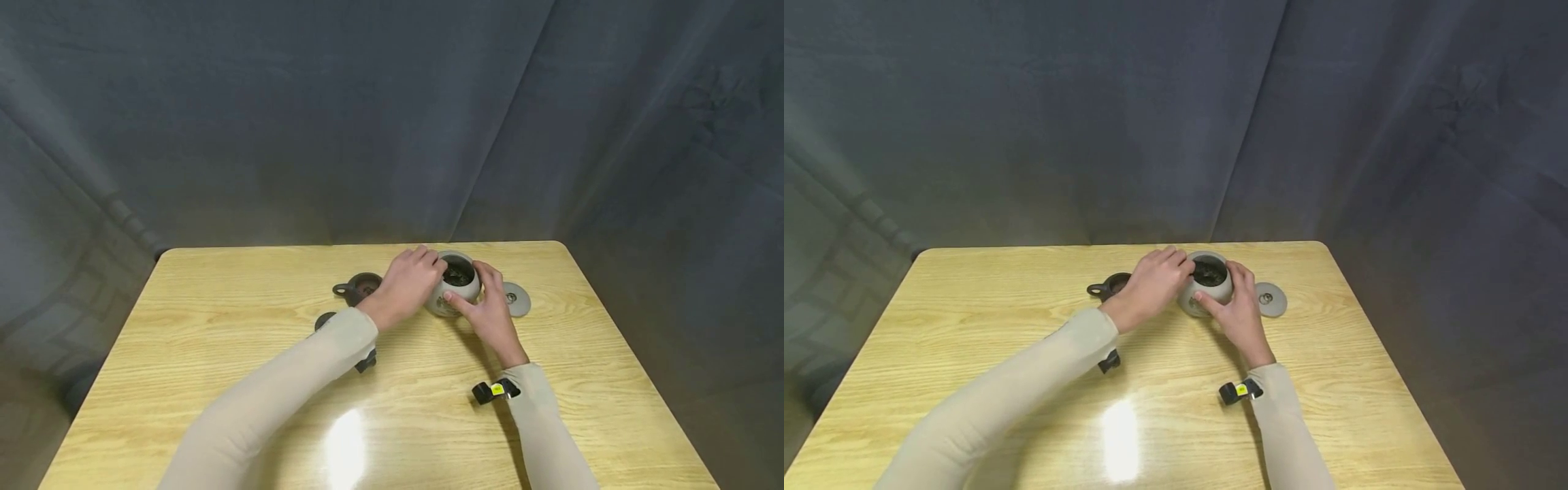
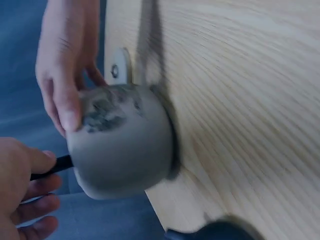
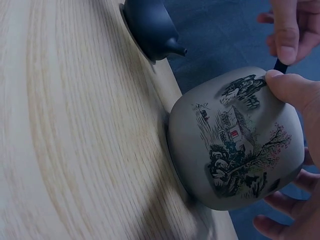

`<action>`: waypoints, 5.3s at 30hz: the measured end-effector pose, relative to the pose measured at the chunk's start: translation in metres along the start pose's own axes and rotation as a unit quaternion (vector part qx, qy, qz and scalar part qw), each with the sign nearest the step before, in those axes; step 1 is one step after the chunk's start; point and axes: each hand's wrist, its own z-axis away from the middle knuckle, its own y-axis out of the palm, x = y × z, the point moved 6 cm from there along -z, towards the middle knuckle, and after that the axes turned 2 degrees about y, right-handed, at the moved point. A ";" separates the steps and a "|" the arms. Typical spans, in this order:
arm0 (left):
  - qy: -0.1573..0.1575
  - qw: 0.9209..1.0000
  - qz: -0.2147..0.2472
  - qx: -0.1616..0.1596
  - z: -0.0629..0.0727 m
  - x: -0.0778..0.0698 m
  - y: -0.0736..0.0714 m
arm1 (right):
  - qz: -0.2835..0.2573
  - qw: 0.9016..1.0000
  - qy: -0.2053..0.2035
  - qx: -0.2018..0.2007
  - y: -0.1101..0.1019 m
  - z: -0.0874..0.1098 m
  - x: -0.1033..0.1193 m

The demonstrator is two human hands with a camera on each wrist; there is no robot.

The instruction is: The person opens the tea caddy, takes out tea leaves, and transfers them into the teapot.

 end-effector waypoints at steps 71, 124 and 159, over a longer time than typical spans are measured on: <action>-0.399 0.739 0.542 0.021 0.128 0.141 0.006 | -0.001 1.000 -0.002 -0.005 0.001 -0.005 -0.001; -0.252 0.942 0.192 -0.111 0.150 0.119 -0.012 | 0.007 1.000 -0.004 -0.008 -0.001 -0.005 -0.006; -0.379 0.914 0.141 -0.018 0.245 0.166 0.007 | 0.007 1.000 -0.001 -0.013 -0.007 -0.005 -0.011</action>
